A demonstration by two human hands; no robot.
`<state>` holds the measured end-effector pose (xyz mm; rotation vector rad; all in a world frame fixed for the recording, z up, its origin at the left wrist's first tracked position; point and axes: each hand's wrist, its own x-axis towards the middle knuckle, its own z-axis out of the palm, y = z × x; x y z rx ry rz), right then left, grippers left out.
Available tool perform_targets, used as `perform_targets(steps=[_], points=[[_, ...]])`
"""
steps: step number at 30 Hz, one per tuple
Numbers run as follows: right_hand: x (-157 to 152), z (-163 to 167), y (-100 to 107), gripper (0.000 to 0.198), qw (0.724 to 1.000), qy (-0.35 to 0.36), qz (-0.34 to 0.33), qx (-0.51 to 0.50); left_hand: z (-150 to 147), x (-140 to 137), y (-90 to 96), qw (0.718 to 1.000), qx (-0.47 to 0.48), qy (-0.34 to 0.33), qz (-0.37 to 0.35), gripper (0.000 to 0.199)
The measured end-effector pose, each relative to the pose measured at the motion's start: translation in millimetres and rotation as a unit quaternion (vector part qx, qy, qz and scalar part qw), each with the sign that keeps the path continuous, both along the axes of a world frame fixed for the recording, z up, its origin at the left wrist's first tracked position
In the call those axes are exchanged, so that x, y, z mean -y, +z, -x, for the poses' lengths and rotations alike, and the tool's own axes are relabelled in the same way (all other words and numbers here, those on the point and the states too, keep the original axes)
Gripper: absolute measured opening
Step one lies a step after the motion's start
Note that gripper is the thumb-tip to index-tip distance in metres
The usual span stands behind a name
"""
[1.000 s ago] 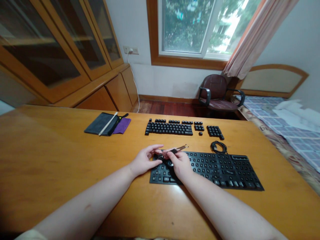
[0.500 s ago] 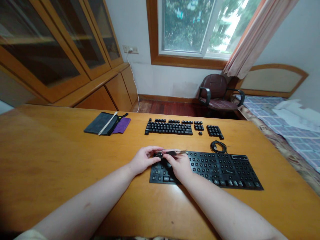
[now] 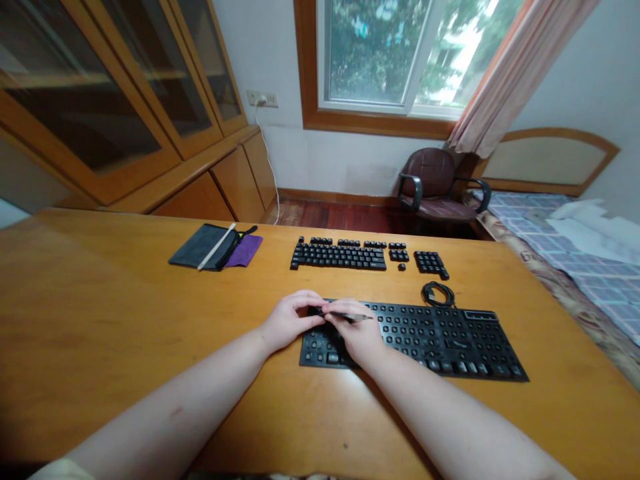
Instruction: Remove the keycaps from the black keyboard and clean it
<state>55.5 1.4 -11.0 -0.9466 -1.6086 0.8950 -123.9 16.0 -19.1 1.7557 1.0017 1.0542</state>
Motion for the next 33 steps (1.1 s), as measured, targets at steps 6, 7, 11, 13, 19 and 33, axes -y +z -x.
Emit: perform_targets(steps=[6,7,11,13,19,33], points=[[1.1,0.3,-0.7,0.008,1.0,0.013,0.002,-0.014,-0.4,1.5,0.1,0.999,-0.026,0.0,-0.031,0.025],[1.3,0.6,-0.9,0.008,1.0,0.013,0.004,-0.019,-0.1,2.0,0.2,0.999,-0.03,-0.002,-0.045,0.026],[2.2,1.4,-3.0,0.008,1.0,0.01,0.01,-0.024,0.7,3.9,0.9,0.993,-0.048,-0.012,-0.107,0.027],[2.5,1.2,-4.3,0.008,1.0,0.012,0.009,-0.022,0.7,4.5,1.4,0.991,-0.051,-0.015,-0.124,0.027],[2.2,-1.3,-3.4,0.01,0.999,0.031,-0.033,0.017,0.1,5.2,0.3,0.989,-0.045,-0.022,-0.141,0.026],[5.1,2.8,0.5,0.017,0.991,-0.046,0.114,-0.043,-1.2,6.8,2.4,1.0,0.018,0.017,0.012,0.025]])
